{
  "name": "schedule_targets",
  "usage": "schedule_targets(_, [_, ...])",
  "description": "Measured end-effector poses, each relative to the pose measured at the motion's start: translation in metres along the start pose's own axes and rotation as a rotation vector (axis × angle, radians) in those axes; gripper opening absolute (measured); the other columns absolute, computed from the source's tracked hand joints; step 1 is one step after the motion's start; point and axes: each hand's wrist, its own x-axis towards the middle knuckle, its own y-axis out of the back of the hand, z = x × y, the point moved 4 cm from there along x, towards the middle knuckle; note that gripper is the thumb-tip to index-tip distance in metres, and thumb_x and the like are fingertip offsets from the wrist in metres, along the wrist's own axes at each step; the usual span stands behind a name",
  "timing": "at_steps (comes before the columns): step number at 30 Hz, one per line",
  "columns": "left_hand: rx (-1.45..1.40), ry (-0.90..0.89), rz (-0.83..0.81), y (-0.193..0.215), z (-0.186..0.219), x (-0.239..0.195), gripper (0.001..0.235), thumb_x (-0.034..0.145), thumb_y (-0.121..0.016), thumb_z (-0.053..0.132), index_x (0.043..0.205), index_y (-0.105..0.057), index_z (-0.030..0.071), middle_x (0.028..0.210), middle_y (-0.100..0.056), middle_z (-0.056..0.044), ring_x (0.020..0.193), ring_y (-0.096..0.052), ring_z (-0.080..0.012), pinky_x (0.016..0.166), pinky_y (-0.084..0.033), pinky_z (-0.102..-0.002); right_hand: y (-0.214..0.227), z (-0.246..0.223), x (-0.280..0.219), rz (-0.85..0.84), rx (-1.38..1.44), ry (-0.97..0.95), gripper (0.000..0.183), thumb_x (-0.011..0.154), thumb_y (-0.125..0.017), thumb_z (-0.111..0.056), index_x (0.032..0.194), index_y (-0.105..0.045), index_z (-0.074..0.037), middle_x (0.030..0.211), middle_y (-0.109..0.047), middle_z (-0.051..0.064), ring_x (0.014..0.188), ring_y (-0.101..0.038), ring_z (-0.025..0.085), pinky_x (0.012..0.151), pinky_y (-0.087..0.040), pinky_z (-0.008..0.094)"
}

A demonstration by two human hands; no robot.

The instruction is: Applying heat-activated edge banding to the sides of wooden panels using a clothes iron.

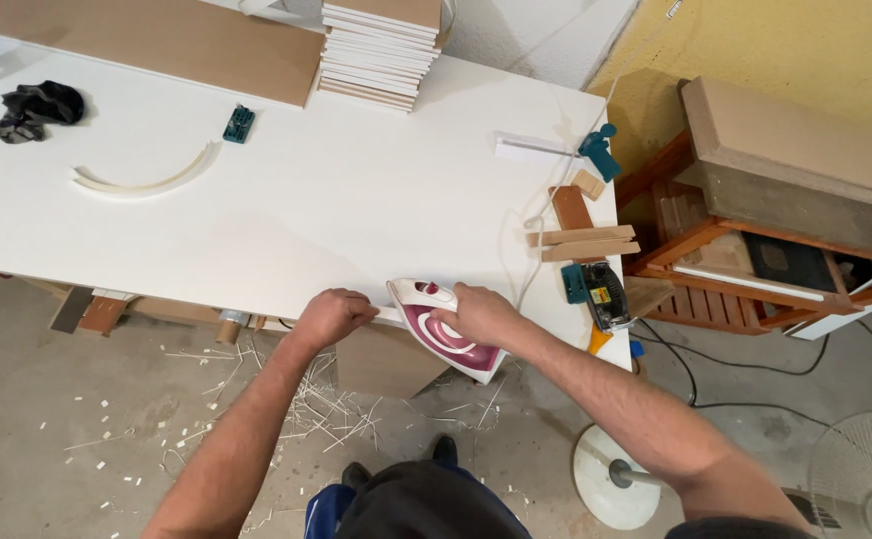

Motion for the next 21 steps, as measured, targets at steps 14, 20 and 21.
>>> schedule_targets(14, [-0.018, 0.015, -0.033, -0.008, -0.014, -0.002, 0.007, 0.084, -0.079, 0.029, 0.091, -0.079, 0.028, 0.104, -0.079, 0.009, 0.099, -0.075, -0.0192, 0.089, -0.059, -0.036, 0.002, 0.051, -0.022, -0.054, -0.067, -0.003, 0.061, 0.1, -0.048, -0.054, 0.123, -0.057, 0.002, 0.111, -0.07, 0.027, 0.11, -0.068, 0.046, 0.092, -0.056, 0.054])
schedule_targets(20, [0.001, -0.002, -0.02, -0.003, -0.011, -0.001, 0.005, 0.086, -0.077, 0.028, 0.09, -0.078, 0.026, 0.104, -0.079, 0.007, 0.097, -0.075, -0.0214, 0.09, -0.058, -0.038, 0.012, 0.101, -0.036, -0.054, -0.064, -0.063, 0.057, 0.1, -0.049, -0.055, 0.124, -0.06, -0.005, 0.11, -0.072, 0.023, 0.109, -0.071, 0.041, 0.091, -0.058, 0.051])
schedule_targets(21, [0.003, -0.008, -0.016, -0.005, -0.013, 0.0, 0.005, 0.085, -0.078, 0.028, 0.09, -0.078, 0.027, 0.105, -0.079, 0.007, 0.098, -0.075, -0.0213, 0.089, -0.058, -0.038, 0.012, 0.107, -0.036, -0.06, -0.079, -0.023, 0.056, 0.099, -0.05, -0.056, 0.122, -0.059, -0.006, 0.108, -0.072, 0.023, 0.107, -0.07, 0.043, 0.09, -0.057, 0.053])
